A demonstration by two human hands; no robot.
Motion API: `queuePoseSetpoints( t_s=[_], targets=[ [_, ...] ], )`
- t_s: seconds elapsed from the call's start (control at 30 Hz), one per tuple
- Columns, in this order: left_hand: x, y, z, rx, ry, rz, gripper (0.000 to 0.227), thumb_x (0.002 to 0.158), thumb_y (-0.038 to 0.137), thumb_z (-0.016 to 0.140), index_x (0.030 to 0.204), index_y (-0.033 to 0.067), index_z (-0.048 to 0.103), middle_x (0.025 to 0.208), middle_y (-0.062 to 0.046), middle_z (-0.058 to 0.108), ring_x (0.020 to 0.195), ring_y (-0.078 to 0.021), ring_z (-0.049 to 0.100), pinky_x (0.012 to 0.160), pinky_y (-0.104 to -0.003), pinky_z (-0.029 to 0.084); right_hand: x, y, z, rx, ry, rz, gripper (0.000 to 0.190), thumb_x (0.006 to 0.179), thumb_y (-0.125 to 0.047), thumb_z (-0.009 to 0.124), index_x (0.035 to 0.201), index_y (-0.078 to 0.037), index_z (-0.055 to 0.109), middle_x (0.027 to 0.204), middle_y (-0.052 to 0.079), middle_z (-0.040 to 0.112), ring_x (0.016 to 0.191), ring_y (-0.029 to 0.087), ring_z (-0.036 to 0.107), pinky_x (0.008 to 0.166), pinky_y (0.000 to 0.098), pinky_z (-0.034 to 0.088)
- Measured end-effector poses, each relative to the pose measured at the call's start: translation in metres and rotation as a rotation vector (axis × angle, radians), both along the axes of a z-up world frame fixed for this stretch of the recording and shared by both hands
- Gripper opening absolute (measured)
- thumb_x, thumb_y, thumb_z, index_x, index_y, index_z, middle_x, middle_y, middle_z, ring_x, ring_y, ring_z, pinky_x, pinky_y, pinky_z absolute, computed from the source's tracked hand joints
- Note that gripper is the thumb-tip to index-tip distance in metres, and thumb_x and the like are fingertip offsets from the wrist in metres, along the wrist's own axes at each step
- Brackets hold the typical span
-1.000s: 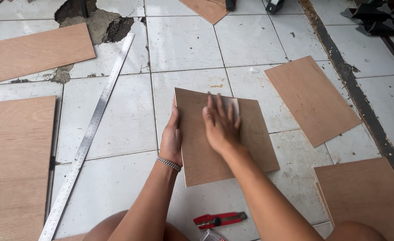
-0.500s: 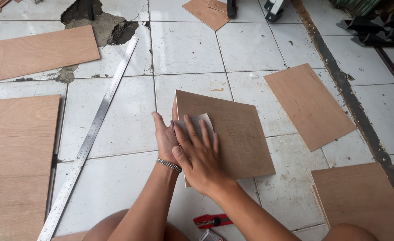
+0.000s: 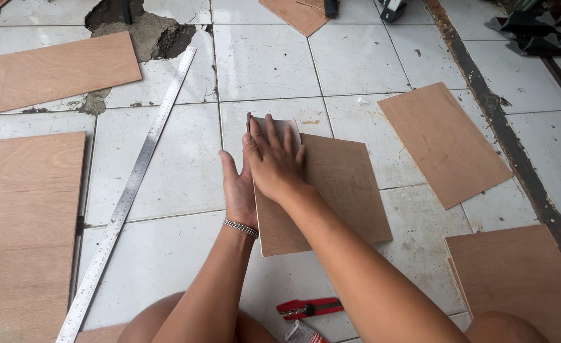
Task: Sanding the edges and surfaces of small plywood panels using sandpaper to achieve a smooth finish.
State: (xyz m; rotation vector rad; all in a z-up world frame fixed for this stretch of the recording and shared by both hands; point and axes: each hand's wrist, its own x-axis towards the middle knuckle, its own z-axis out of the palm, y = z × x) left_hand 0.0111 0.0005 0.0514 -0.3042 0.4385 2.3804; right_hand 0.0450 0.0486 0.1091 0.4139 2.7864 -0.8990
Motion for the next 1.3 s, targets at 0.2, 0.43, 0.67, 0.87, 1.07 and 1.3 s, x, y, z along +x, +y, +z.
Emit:
queuePoseSetpoints(
  t_s=[0.2,0.43,0.67,0.87,1.07,1.3],
  targets=[
    [-0.014,-0.006,-0.025,-0.133,0.092,0.010,0.073,0.076,0.068,0.025,0.135,0.0267,0.034,0.129,-0.004,0.046,0.120,-0.0256,0.041,0.103,-0.039,0.032,0.028,0.033,-0.007,-0.026,-0.066,-0.056,0.057,0.091,-0.041,0.012,0.140,-0.014,0.016,0.148,0.012,0.000,0.132,0.042,-0.004,0.100,0.0621,-0.002],
    [-0.019,-0.004,-0.044,-0.493,0.302,-0.097,0.062,0.077,0.037,0.058,0.134,0.0319,0.035,0.110,-0.001,0.056,0.098,-0.0163,0.054,0.088,-0.031,0.044,0.047,0.098,-0.053,0.060,-0.155,-0.500,0.059,0.091,-0.050,0.003,0.142,-0.022,0.011,0.148,0.005,-0.003,0.134,0.036,-0.003,0.103,0.0592,-0.003],
    [-0.026,-0.009,-0.049,-0.629,0.259,-0.005,0.057,0.081,0.041,0.047,0.131,0.0164,0.039,0.130,-0.003,0.042,0.119,-0.0169,0.036,0.101,-0.033,0.027,0.068,0.042,-0.038,0.079,0.027,0.040,0.063,0.086,-0.047,0.009,0.139,-0.014,0.018,0.147,0.010,0.001,0.132,0.037,-0.007,0.099,0.0599,-0.006],
    [-0.013,-0.007,-0.009,-0.573,0.404,0.008,0.060,0.086,0.056,0.018,0.137,0.0242,0.030,0.139,0.004,0.034,0.129,-0.0165,0.027,0.109,-0.036,0.017,0.032,0.076,-0.048,0.049,-0.103,-0.347,0.057,0.091,-0.046,0.009,0.141,-0.018,0.012,0.148,0.004,-0.003,0.133,0.037,-0.005,0.101,0.0605,-0.003],
    [-0.005,-0.010,0.013,-0.567,0.502,-0.025,0.065,0.083,0.060,0.015,0.139,0.0263,0.021,0.144,0.004,0.024,0.134,-0.0204,0.019,0.110,-0.038,0.015,-0.003,0.050,-0.026,0.070,0.122,0.137,0.055,0.091,-0.044,0.018,0.138,-0.015,0.025,0.147,0.004,0.008,0.132,0.038,0.004,0.100,0.0631,0.005],
    [-0.013,-0.002,-0.006,-0.663,0.555,-0.104,0.063,0.084,0.041,0.046,0.139,0.0342,0.018,0.131,0.004,0.041,0.108,-0.0148,0.043,0.089,-0.031,0.043,-0.021,0.190,-0.135,0.161,-0.093,-0.556,0.057,0.089,-0.059,0.007,0.138,-0.032,0.020,0.145,-0.008,0.010,0.133,0.026,0.003,0.100,0.0595,0.001]
  ],
)
